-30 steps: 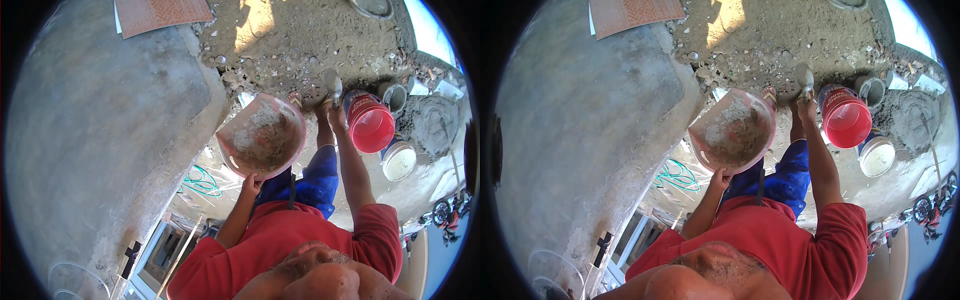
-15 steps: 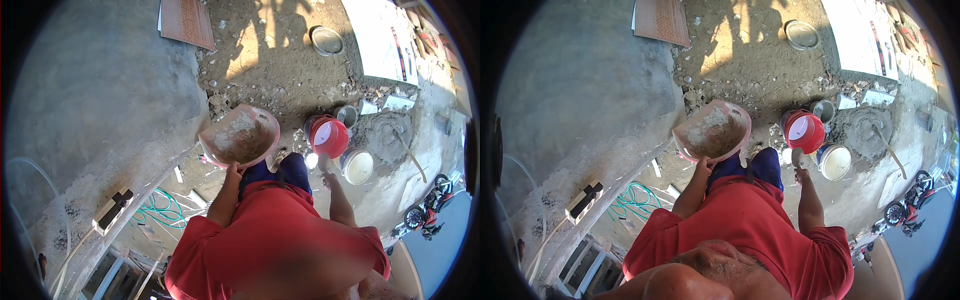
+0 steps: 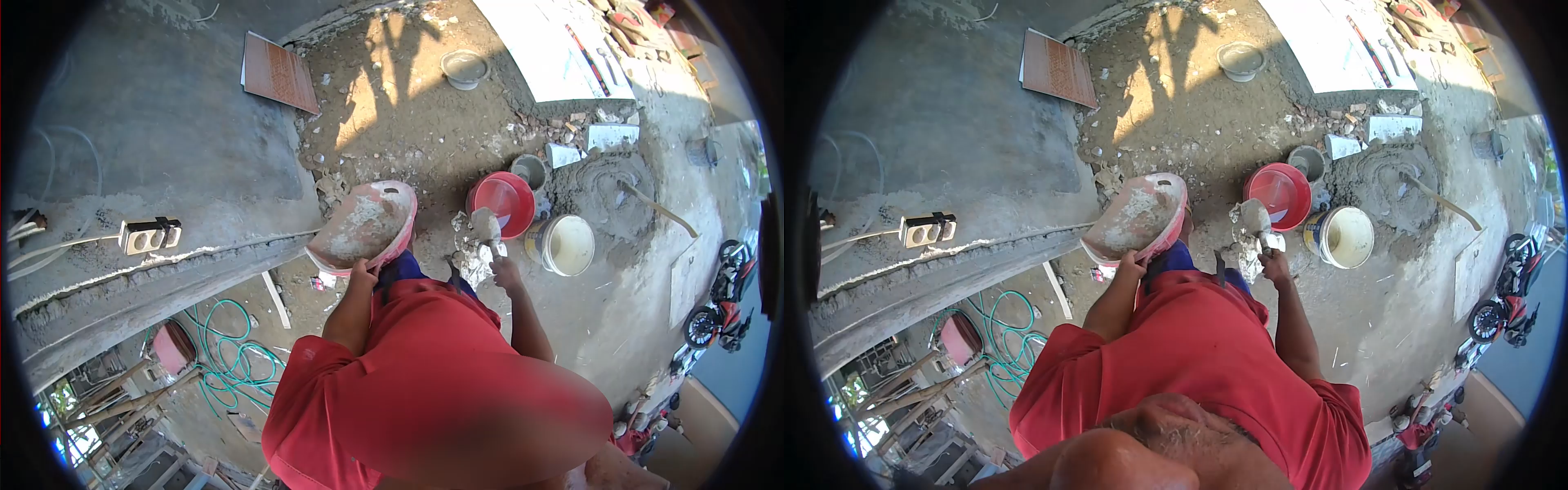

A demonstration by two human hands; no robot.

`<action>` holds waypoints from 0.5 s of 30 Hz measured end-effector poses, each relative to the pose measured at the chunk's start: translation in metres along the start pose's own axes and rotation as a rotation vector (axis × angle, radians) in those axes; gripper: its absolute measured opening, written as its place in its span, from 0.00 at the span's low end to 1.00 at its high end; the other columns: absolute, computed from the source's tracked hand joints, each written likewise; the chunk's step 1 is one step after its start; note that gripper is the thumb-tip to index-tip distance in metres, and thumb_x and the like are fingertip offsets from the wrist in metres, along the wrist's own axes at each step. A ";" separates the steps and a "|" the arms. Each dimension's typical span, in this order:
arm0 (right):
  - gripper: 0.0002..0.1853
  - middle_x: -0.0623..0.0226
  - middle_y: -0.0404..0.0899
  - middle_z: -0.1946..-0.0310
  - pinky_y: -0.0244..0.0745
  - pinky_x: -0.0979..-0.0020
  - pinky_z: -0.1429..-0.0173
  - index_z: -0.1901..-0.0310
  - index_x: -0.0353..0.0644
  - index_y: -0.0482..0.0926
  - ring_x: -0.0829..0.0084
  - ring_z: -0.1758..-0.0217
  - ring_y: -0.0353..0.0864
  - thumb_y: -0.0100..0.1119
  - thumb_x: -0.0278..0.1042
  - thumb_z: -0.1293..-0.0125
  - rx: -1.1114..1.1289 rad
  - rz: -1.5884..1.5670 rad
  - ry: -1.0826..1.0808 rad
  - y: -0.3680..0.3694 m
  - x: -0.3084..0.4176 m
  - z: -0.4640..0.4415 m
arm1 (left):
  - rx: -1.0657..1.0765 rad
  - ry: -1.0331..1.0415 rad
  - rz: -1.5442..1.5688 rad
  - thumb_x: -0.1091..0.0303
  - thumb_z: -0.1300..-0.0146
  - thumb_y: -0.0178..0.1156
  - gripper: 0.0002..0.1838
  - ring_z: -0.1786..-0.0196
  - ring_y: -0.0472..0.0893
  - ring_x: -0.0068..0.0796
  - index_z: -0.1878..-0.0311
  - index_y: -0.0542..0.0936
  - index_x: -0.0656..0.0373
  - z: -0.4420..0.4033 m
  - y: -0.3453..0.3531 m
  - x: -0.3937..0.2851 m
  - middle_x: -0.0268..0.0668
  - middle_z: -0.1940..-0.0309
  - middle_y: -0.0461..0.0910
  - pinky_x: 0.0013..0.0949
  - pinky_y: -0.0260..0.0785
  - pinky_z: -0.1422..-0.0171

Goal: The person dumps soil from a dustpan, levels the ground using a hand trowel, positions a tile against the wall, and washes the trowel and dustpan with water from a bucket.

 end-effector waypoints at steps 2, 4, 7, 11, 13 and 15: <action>0.12 0.70 0.70 0.78 0.66 0.71 0.80 0.60 0.40 0.72 0.77 0.82 0.68 0.61 0.36 0.40 -0.028 -0.149 0.101 -0.016 -0.072 0.023 | 0.041 0.030 0.009 0.70 0.41 0.55 0.06 0.65 0.81 0.37 0.67 0.78 0.60 0.022 -0.009 0.024 0.41 0.68 0.81 0.34 0.81 0.58; 0.10 0.70 0.69 0.81 0.64 0.71 0.81 0.64 0.41 0.72 0.75 0.84 0.68 0.61 0.36 0.39 -0.117 -0.217 0.262 -0.032 -0.165 0.041 | -0.011 0.032 -0.068 0.68 0.42 0.54 0.08 0.64 0.82 0.38 0.71 0.78 0.63 0.059 -0.009 0.047 0.41 0.70 0.81 0.36 0.83 0.59; 0.07 0.69 0.67 0.84 0.64 0.65 0.81 0.68 0.44 0.70 0.71 0.85 0.68 0.57 0.35 0.37 -0.246 -0.335 0.636 -0.050 -0.297 0.099 | -0.015 0.079 -0.110 0.68 0.38 0.51 0.12 0.60 0.82 0.42 0.64 0.79 0.68 0.085 -0.026 0.068 0.45 0.62 0.82 0.35 0.83 0.60; 0.07 0.70 0.60 0.85 0.60 0.69 0.82 0.68 0.47 0.67 0.71 0.86 0.61 0.51 0.36 0.35 -0.410 -0.454 0.867 -0.055 -0.394 0.212 | 0.009 0.098 -0.150 0.69 0.38 0.49 0.12 0.62 0.82 0.40 0.67 0.79 0.68 0.064 -0.056 0.065 0.44 0.66 0.82 0.35 0.83 0.59; 0.07 0.70 0.60 0.85 0.60 0.69 0.82 0.68 0.47 0.67 0.72 0.86 0.62 0.52 0.36 0.35 -0.443 -0.507 0.909 -0.050 -0.410 0.249 | 0.115 0.078 -0.193 0.70 0.37 0.48 0.13 0.64 0.82 0.39 0.68 0.79 0.69 0.062 -0.065 0.062 0.44 0.69 0.82 0.35 0.83 0.58; 0.07 0.71 0.61 0.85 0.60 0.70 0.82 0.69 0.46 0.67 0.73 0.86 0.62 0.52 0.37 0.35 -0.435 -0.563 0.926 -0.042 -0.429 0.267 | 0.005 0.032 -0.201 0.70 0.37 0.48 0.13 0.63 0.82 0.38 0.67 0.79 0.69 0.071 -0.057 0.069 0.45 0.68 0.81 0.34 0.83 0.57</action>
Point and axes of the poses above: each hand's wrist, its own z-axis away from the middle knuckle, its own y-axis out of the palm, x = y × z, the point moved 2 cm from there along -z, towards the middle knuckle
